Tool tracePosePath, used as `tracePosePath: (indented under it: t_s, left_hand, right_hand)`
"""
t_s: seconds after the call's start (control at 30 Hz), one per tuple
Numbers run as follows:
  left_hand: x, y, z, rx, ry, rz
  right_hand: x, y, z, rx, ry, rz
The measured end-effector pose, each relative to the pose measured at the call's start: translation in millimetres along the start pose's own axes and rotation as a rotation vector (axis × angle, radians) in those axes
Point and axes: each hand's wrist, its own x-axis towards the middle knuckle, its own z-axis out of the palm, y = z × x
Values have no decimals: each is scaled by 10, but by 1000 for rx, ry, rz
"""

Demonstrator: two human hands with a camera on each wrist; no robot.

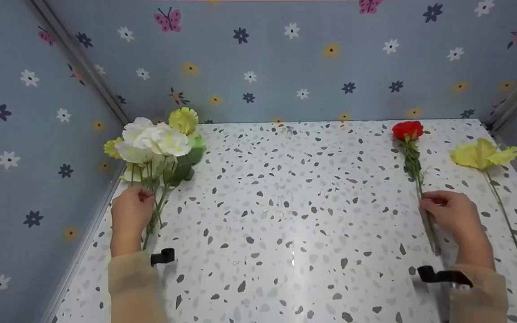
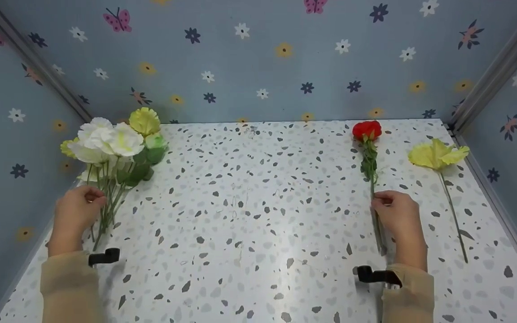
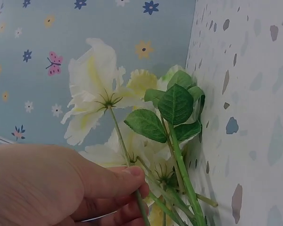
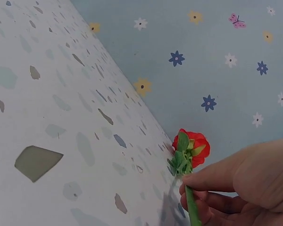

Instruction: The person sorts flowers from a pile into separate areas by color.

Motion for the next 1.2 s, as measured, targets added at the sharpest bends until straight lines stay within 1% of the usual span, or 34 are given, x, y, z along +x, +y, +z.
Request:
tracePosePath:
  t_s: [0.2,0.3,0.43,0.63,0.73,0.97,1.2]
  left_hand:
    - [-4,99,2,-54,31,-2]
    - [-7,165,17,-82,36,0]
    - [-1,232,55,-117,38,26]
    - [16,299,97,-168,39,41]
    - [23,321,108,-191,53,42]
    - [12,380,135,-220,56,40]
    - [-1,432,156,-243,42,40]
  right_hand:
    - [-2,-11,-14,40,-27,30]
    - [-13,-8,-14,19,-11,28]
    - [-9,-4,-8,-14,7,31]
    - [12,-1,-1,-25,-3,55]
    - [11,-7,1,-32,-6,67]
    - [-20,-7,4,-90,22,39]
    - [-43,11,7,-94,39,20]
